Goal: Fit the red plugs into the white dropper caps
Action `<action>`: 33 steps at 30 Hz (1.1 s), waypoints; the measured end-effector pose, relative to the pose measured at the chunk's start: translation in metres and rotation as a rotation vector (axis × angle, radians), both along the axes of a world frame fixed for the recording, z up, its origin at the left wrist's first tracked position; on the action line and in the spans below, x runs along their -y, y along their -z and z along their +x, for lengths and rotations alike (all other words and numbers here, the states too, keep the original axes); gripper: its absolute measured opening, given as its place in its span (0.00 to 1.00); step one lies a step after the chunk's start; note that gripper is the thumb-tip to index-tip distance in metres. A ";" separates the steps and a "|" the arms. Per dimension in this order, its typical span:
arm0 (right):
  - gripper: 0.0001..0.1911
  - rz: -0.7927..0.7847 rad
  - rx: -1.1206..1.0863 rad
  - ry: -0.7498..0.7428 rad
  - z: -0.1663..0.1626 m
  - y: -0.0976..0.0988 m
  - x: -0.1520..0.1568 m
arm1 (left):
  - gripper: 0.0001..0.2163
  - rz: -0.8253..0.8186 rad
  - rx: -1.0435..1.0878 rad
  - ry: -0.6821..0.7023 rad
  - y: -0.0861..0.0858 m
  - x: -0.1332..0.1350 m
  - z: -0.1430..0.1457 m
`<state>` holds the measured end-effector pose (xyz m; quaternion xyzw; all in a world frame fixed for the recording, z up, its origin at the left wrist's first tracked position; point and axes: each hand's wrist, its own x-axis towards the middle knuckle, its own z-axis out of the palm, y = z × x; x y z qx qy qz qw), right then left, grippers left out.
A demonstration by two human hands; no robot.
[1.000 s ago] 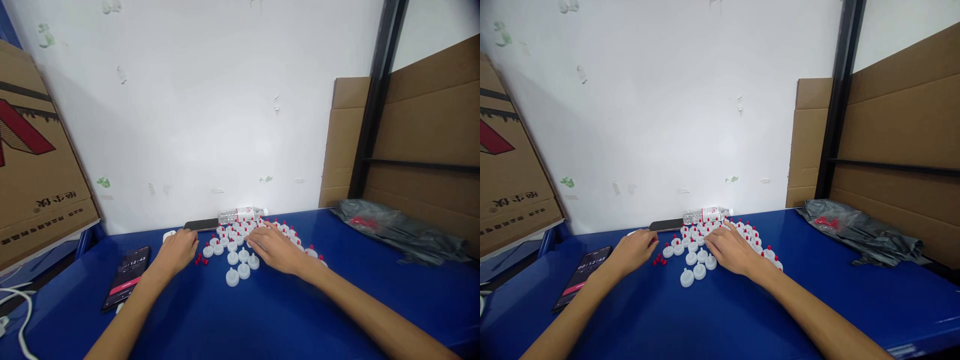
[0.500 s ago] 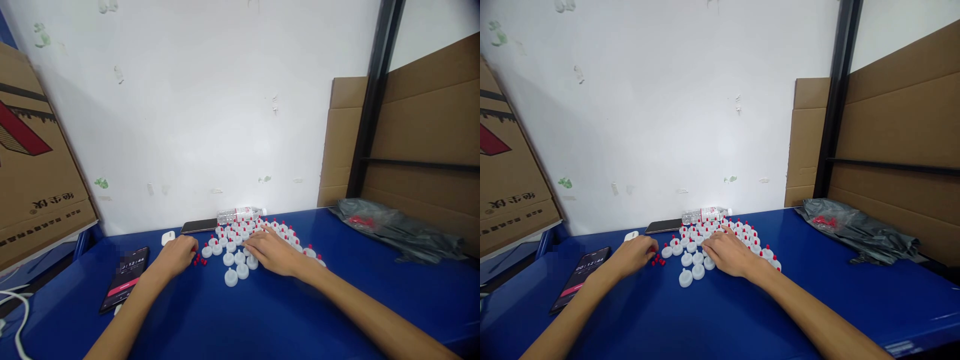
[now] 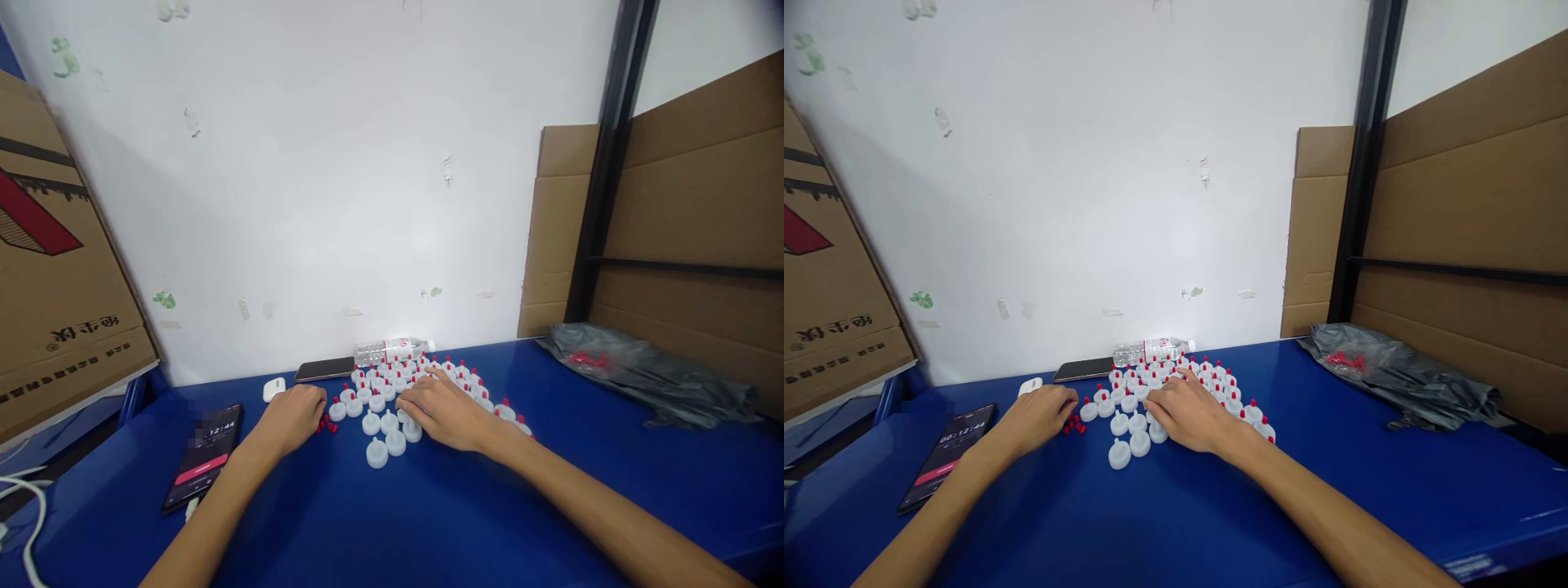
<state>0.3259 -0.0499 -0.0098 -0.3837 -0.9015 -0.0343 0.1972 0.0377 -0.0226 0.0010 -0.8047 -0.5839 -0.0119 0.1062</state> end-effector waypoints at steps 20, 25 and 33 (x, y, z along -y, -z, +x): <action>0.20 0.023 -0.074 -0.070 -0.002 0.003 -0.001 | 0.15 0.141 0.188 0.131 -0.002 0.013 0.021; 0.19 0.023 -0.088 -0.079 -0.003 0.005 -0.002 | 0.13 0.113 0.158 0.119 -0.003 0.015 0.023; 0.17 0.079 -0.139 -0.088 -0.005 -0.001 0.003 | 0.13 0.110 0.258 0.151 -0.008 0.014 0.021</action>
